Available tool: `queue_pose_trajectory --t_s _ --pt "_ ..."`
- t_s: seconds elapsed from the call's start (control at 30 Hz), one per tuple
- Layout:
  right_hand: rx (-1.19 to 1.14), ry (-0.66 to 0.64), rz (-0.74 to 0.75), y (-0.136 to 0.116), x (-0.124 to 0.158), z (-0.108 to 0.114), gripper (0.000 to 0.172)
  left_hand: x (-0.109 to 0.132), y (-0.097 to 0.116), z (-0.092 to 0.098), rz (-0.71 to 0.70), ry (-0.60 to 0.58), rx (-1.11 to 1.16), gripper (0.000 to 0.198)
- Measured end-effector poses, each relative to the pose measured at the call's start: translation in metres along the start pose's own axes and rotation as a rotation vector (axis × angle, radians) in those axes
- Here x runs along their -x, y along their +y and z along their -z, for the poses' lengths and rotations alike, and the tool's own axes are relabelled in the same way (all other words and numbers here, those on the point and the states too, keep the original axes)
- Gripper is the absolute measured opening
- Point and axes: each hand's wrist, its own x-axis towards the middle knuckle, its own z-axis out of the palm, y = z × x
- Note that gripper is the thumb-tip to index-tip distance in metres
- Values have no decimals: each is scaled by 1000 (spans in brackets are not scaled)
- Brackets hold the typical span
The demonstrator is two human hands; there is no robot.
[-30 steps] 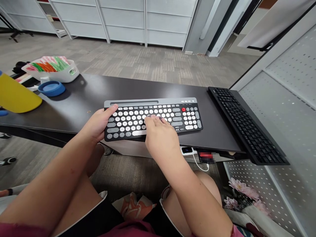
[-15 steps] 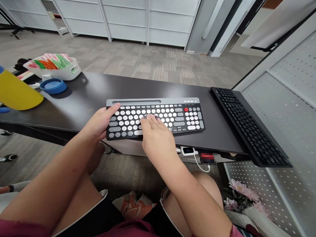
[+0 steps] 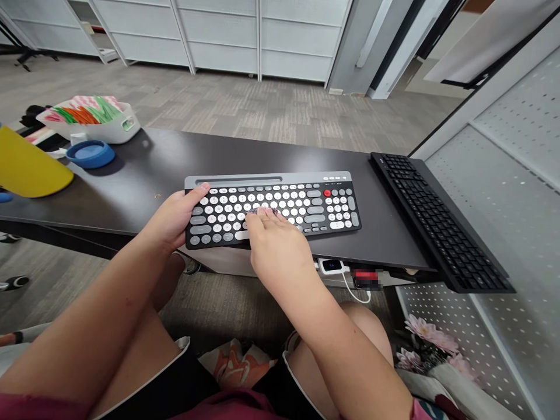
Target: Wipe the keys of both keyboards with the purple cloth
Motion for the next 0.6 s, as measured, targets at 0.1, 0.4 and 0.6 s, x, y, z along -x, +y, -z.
queue_pose_trajectory --t_s 0.1,0.4,0.6 --pt "-3 -43 2 0 0 5 40 1 1 -1 8 6 -3 43" --pt "-32 -119 -4 3 1 14 38 1 1 -1 1 2 -1 41" --pt "-110 -196 -98 12 -3 29 42 1 0 0 -11 -9 -7 40"
